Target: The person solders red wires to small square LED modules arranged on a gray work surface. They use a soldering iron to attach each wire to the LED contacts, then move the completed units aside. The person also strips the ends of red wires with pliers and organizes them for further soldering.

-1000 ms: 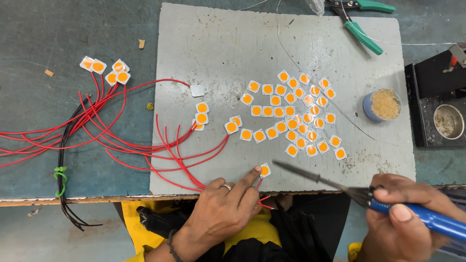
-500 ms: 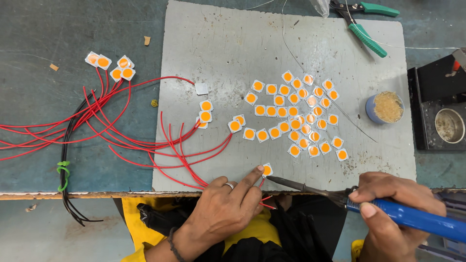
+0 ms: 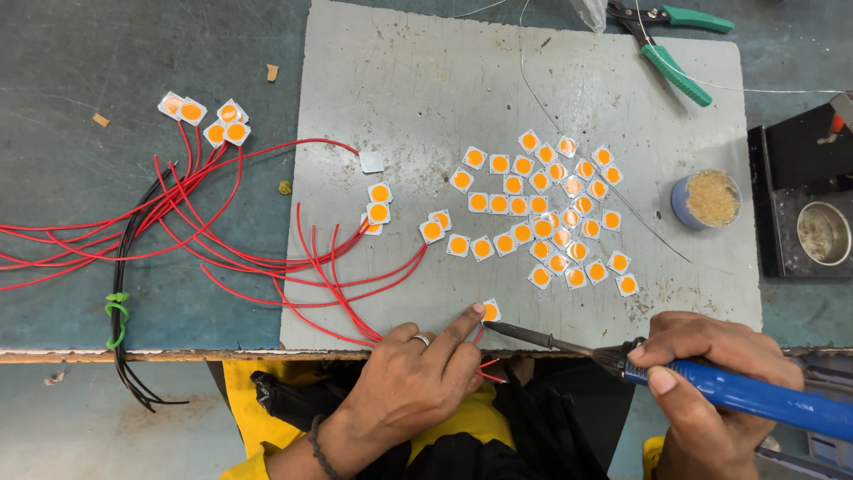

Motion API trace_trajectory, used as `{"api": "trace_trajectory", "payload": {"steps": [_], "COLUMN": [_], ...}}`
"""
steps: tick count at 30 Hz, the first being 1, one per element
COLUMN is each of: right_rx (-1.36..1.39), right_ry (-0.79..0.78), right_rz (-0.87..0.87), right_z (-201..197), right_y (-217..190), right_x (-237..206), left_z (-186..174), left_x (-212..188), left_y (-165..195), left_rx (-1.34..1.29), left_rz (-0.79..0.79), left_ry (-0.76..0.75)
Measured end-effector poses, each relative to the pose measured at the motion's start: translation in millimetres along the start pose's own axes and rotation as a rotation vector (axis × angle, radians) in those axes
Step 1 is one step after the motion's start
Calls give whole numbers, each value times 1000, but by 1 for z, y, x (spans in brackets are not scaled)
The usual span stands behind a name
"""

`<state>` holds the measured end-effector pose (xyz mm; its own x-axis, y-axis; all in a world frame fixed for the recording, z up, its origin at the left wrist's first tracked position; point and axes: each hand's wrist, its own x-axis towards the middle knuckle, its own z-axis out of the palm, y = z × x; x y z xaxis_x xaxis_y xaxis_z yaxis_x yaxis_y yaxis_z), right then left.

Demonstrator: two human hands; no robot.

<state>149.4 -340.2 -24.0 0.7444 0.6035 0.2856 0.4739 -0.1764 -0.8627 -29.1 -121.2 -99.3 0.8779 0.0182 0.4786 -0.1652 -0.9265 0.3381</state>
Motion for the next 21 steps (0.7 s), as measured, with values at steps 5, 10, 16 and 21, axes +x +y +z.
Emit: {"api": "trace_trajectory", "payload": {"steps": [5, 10, 16, 21], "right_rx": [4, 12, 49, 41], "right_ry": [-38, -110, -25, -30], "right_rz": [-48, -113, -116, -125], "right_z": [4, 1, -8, -7], "right_y": [-8, -6, -2, -6], "right_x": [6, 9, 9, 8], "left_z": [0, -1, -2, -1], "left_x": [1, 1, 1, 2], "left_y": [0, 0, 0, 0], "left_rx": [19, 12, 2, -8], "left_rz": [2, -2, -7, -12], "left_ry": [6, 5, -7, 4]}}
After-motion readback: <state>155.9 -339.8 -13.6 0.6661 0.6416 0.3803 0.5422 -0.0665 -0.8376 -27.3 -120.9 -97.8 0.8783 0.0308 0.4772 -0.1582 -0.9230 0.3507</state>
